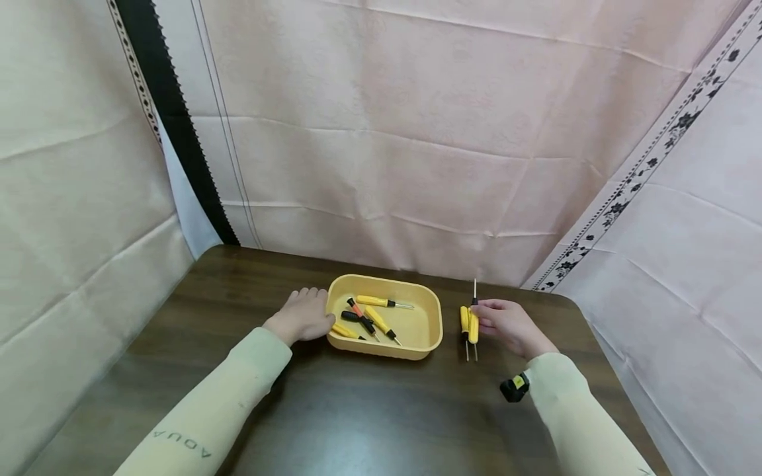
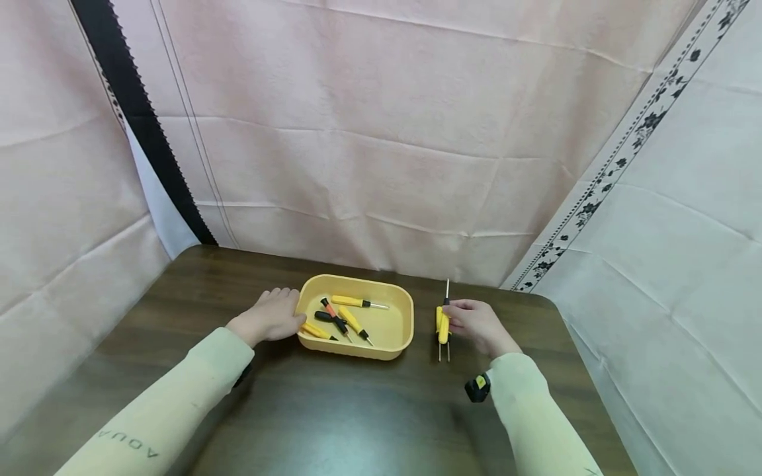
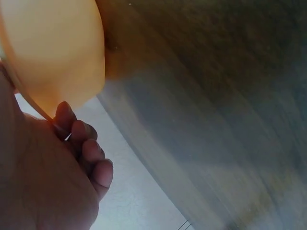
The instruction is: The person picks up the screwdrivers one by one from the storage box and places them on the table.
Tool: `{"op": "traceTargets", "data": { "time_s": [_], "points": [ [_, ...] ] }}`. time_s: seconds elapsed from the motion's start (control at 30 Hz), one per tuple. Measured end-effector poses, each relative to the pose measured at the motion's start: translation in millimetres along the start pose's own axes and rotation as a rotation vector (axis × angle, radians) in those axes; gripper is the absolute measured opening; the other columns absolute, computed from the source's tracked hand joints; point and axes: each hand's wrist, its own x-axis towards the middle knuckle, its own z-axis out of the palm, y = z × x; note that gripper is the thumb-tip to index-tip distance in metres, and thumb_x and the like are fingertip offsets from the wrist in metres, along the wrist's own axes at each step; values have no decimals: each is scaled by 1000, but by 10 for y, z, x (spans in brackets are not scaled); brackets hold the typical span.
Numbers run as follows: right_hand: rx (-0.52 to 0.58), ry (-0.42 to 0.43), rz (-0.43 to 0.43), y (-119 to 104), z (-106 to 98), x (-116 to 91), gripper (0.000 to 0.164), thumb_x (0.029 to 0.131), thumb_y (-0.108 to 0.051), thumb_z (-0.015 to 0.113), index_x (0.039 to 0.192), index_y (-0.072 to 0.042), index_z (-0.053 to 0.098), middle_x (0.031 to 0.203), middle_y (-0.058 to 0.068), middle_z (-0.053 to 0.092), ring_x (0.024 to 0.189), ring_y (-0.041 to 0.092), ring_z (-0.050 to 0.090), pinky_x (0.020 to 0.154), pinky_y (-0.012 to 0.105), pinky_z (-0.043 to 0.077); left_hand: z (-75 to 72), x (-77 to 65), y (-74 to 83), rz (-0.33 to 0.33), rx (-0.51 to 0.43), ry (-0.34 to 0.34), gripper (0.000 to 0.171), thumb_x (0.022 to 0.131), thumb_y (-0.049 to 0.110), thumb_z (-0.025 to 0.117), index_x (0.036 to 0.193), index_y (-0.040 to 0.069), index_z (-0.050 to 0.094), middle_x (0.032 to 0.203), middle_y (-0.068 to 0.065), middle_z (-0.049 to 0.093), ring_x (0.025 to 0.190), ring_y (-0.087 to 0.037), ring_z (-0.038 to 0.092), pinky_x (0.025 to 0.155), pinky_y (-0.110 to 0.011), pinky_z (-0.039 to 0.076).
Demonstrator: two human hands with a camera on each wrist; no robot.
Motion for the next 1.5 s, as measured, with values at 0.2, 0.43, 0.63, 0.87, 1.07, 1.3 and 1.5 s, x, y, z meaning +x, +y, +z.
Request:
{"op": "traceTargets", "data": {
  "time_s": [0.2, 0.43, 0.63, 0.87, 1.07, 1.3, 1.5],
  "points": [
    [20, 9, 45, 177, -157, 22, 51, 94, -20, 65, 131, 10, 45, 127, 25, 52, 98, 20, 61, 86, 34, 51, 74, -1, 10, -10, -27, -19, 55, 96, 34, 44, 137, -4, 41, 132, -20, 48, 117, -34, 43, 99, -49, 29],
    [-29, 37, 76, 290, -280, 10, 55, 95, -22, 64, 134, 10, 44, 136, 28, 47, 100, 19, 60, 88, 34, 50, 102, -8, 20, -23, -50, -1, 52, 98, 32, 42, 137, -2, 39, 129, -17, 48, 113, -31, 43, 98, -49, 29],
    [-96, 40, 109, 360, -305, 11, 50, 96, -24, 61, 130, 11, 50, 135, 25, 50, 114, 27, 55, 95, 42, 45, 102, -5, 25, -23, -66, 5, 55, 97, 32, 41, 138, -4, 38, 131, -19, 47, 116, -33, 43, 99, -50, 28],
    [-180, 90, 83, 529, -338, 30, 42, 96, -19, 61, 120, 14, 56, 122, 23, 59, 103, 24, 61, 87, 40, 50, 123, 6, 34, -40, -86, -12, 57, 98, 33, 41, 141, -4, 37, 134, -18, 46, 119, -33, 42, 101, -50, 28],
    [-201, 125, 91, 599, -309, 50, 35, 96, -15, 60, 117, 13, 60, 116, 20, 63, 91, 18, 64, 83, 39, 52, 117, -1, 36, -47, -90, -25, 56, 98, 34, 42, 140, -3, 37, 133, -17, 47, 117, -32, 43, 100, -50, 28],
    [-202, 142, 124, 581, -266, 116, 35, 94, -15, 64, 117, 11, 61, 111, 18, 64, 86, 17, 64, 80, 38, 53, 82, 25, 32, -44, -107, -16, 55, 98, 33, 41, 140, -2, 38, 132, -17, 48, 116, -31, 44, 99, -50, 29],
    [-236, 180, 159, 560, -200, 150, 32, 92, -15, 66, 113, 9, 63, 104, 15, 65, 82, 18, 62, 76, 36, 54, 93, 15, 35, -51, -114, -23, 57, 98, 34, 41, 140, -3, 37, 132, -17, 48, 116, -31, 44, 99, -49, 29]
  ]
}}
